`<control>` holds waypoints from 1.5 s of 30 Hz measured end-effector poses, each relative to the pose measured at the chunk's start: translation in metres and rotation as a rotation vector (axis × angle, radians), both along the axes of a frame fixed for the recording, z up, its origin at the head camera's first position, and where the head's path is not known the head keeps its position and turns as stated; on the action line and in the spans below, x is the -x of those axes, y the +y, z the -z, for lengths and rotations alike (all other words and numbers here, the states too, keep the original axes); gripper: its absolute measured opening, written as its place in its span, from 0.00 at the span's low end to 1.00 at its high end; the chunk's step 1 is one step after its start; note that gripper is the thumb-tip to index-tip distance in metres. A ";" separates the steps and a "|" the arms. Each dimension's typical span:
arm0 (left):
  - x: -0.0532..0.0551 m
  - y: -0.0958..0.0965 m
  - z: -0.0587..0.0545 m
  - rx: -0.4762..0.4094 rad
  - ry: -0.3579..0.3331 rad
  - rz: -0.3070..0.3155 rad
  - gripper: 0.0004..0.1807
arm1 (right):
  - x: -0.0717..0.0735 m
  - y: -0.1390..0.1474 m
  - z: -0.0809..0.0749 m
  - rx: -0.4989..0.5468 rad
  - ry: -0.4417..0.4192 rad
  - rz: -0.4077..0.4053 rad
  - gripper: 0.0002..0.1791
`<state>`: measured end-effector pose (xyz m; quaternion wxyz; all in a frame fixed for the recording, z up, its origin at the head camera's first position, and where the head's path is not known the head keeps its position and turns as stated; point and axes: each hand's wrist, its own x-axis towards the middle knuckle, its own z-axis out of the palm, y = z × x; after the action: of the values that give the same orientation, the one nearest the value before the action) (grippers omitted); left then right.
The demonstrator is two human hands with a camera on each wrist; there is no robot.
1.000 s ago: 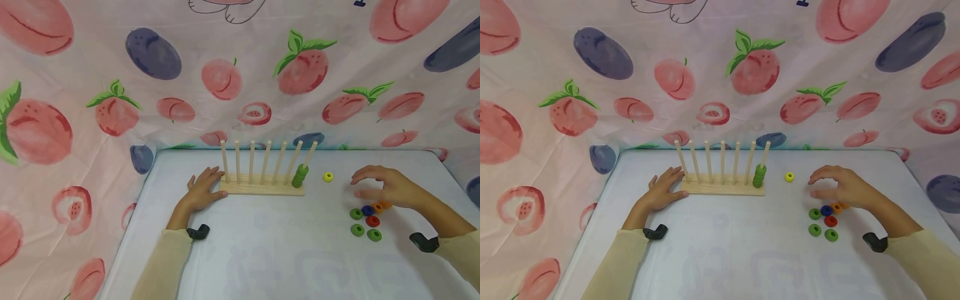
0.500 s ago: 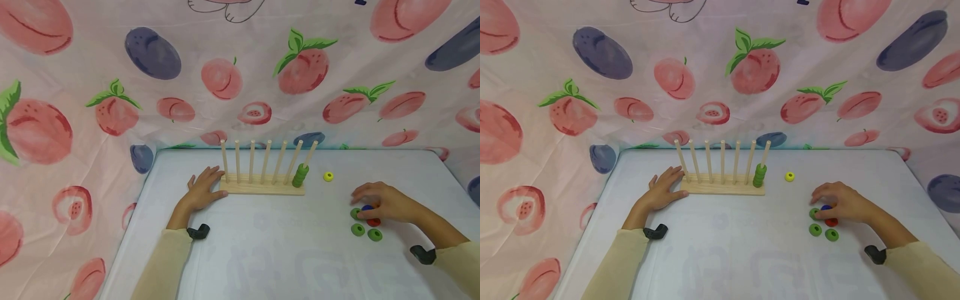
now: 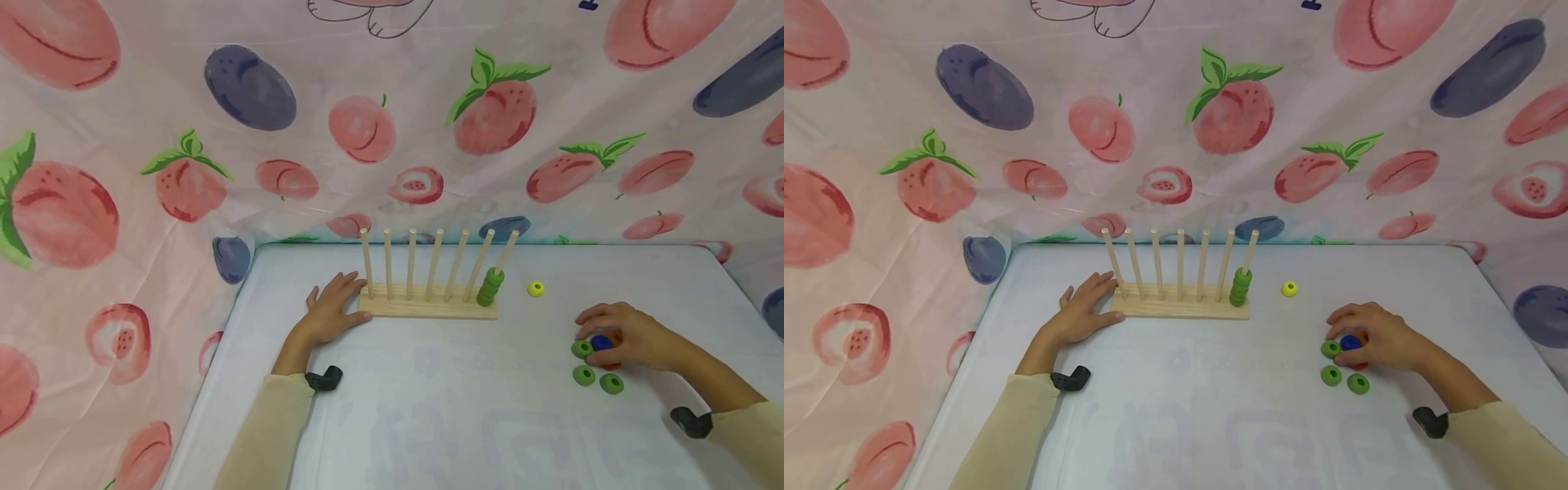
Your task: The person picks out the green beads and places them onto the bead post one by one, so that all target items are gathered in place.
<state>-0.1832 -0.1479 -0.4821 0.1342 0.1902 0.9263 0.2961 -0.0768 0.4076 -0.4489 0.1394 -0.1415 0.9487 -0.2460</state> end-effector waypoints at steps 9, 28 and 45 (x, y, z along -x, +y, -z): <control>0.000 0.000 -0.001 0.005 -0.002 -0.002 0.40 | -0.003 -0.001 -0.005 0.017 0.053 0.029 0.16; 0.001 0.000 0.002 -0.003 0.004 0.001 0.40 | 0.010 -0.026 -0.044 0.064 0.112 0.216 0.14; -0.001 0.001 -0.002 -0.001 -0.008 -0.004 0.41 | 0.033 -0.057 -0.086 0.102 0.229 0.234 0.14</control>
<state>-0.1826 -0.1472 -0.4804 0.1374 0.1873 0.9261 0.2974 -0.1094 0.3504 -0.3631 -0.0067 -0.0639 0.9547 -0.2907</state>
